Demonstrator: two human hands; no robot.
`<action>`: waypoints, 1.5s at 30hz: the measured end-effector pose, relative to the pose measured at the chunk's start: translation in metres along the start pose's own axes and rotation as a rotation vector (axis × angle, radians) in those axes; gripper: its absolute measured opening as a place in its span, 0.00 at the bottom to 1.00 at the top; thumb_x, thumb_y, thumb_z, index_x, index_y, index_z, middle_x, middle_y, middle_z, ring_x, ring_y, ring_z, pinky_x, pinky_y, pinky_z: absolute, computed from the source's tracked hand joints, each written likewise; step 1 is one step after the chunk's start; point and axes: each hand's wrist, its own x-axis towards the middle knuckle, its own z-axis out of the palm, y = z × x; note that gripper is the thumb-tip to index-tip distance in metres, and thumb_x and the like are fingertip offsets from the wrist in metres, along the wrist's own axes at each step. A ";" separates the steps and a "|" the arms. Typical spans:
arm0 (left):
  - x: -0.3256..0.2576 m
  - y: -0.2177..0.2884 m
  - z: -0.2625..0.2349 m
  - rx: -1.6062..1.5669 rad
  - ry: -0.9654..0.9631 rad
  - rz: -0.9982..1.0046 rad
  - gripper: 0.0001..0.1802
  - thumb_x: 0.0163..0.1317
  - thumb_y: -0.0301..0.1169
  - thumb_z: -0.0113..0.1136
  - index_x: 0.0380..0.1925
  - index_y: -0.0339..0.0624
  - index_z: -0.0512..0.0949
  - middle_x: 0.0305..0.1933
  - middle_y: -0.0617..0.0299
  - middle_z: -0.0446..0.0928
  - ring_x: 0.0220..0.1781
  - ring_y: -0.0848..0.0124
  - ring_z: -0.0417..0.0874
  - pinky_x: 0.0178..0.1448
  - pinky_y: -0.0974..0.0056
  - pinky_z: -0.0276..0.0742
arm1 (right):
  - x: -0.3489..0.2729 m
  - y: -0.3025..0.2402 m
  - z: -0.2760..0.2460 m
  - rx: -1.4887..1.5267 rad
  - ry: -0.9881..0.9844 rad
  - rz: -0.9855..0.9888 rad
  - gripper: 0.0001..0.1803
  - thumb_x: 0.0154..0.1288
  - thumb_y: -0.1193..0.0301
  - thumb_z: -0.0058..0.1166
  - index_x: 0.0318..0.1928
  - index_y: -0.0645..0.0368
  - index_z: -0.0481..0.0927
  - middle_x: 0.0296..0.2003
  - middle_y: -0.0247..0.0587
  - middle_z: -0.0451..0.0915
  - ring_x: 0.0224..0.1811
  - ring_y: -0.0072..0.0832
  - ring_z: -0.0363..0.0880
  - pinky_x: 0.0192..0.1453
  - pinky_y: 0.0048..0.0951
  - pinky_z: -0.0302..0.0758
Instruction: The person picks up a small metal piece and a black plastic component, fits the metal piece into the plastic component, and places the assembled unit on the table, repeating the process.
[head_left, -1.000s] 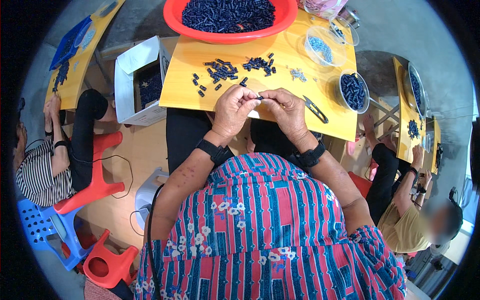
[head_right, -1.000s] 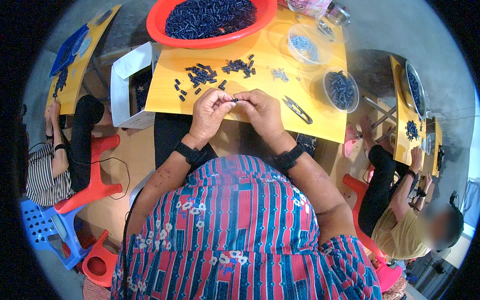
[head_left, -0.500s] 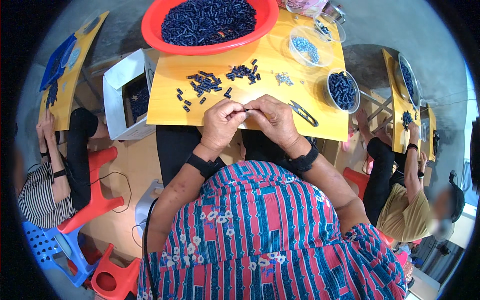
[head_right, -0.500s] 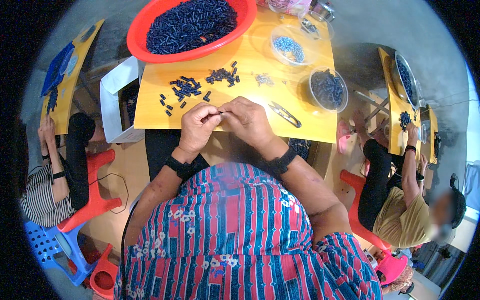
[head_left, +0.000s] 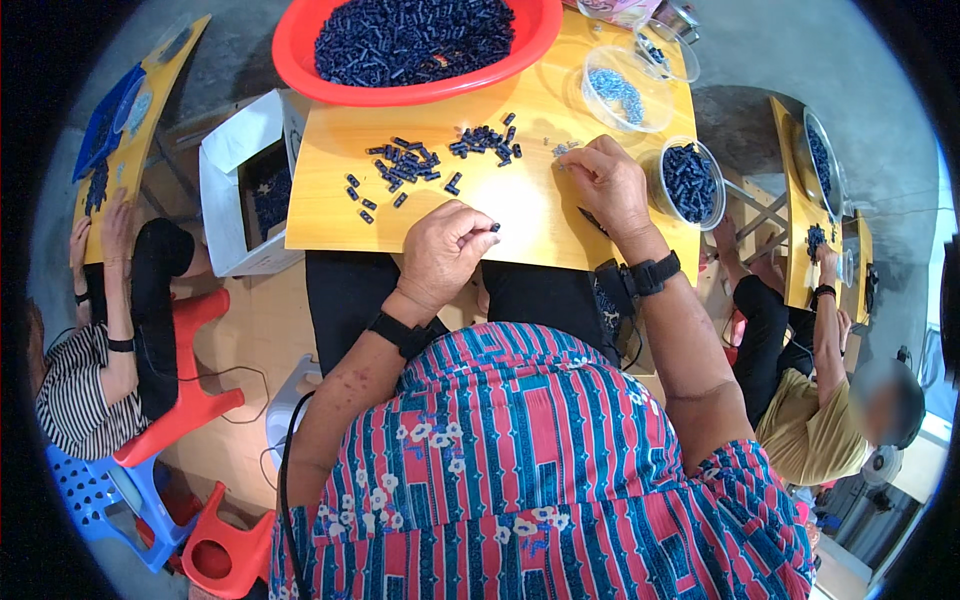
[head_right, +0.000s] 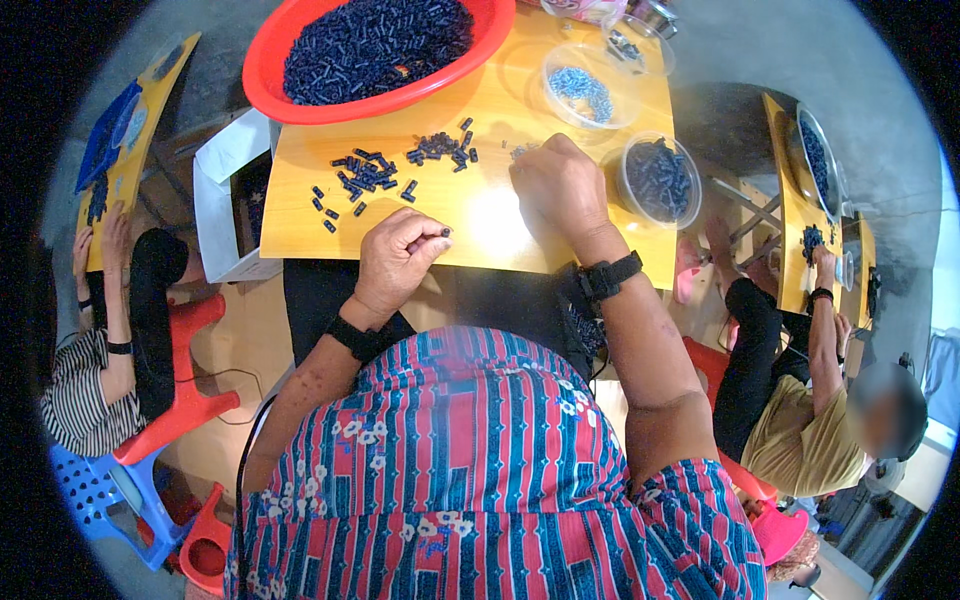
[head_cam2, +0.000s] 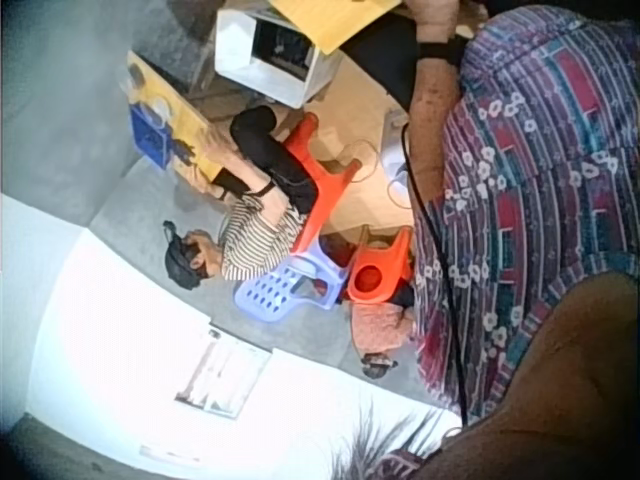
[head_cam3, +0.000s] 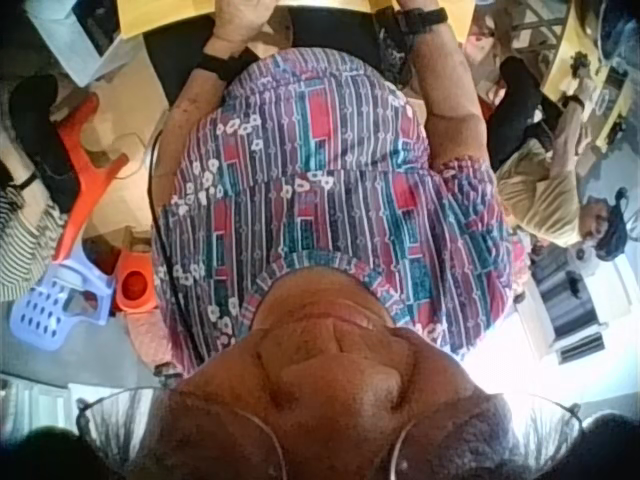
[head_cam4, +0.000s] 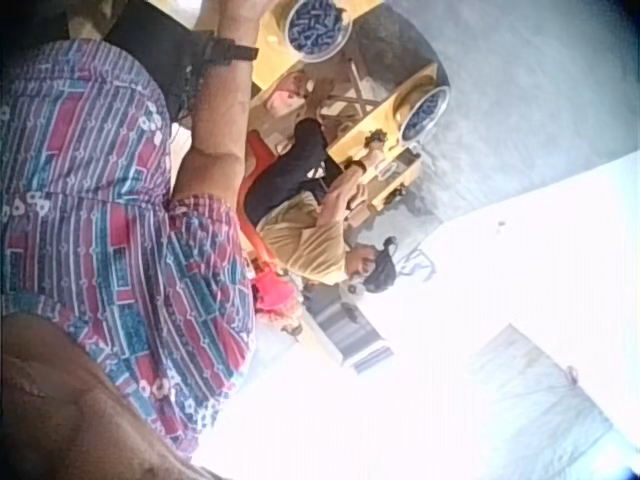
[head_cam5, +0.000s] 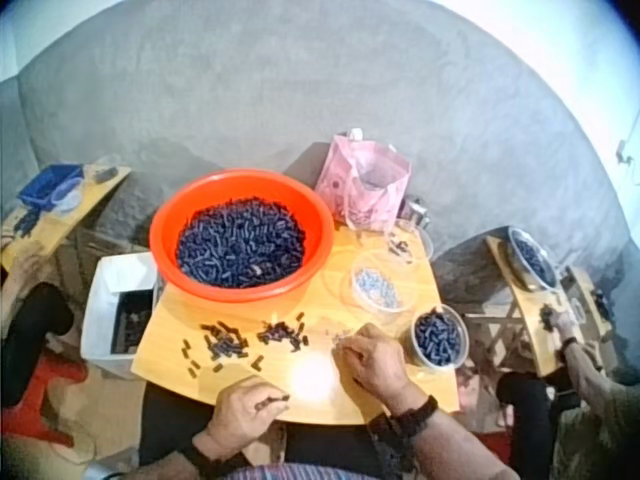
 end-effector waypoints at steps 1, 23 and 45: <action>0.000 0.000 0.000 -0.004 -0.002 -0.015 0.05 0.54 0.26 0.68 0.29 0.37 0.82 0.27 0.61 0.76 0.25 0.71 0.77 0.31 0.68 0.72 | 0.000 0.003 -0.001 -0.044 -0.050 -0.021 0.03 0.54 0.73 0.58 0.29 0.50 0.84 0.28 0.33 0.79 0.33 0.34 0.79 0.36 0.34 0.78; 0.000 -0.001 -0.001 0.015 0.016 0.045 0.05 0.53 0.25 0.68 0.29 0.36 0.81 0.25 0.61 0.74 0.24 0.73 0.74 0.30 0.69 0.70 | 0.005 -0.003 0.017 -0.112 -0.192 0.009 0.09 0.58 0.69 0.51 0.26 0.55 0.82 0.29 0.40 0.79 0.33 0.42 0.80 0.40 0.41 0.78; 0.001 0.000 -0.004 0.024 0.002 -0.016 0.05 0.51 0.27 0.68 0.29 0.40 0.83 0.29 0.59 0.79 0.31 0.62 0.81 0.36 0.62 0.76 | -0.001 -0.014 0.011 -0.081 -0.213 0.030 0.06 0.55 0.77 0.60 0.34 0.59 0.86 0.32 0.42 0.81 0.31 0.37 0.81 0.37 0.33 0.78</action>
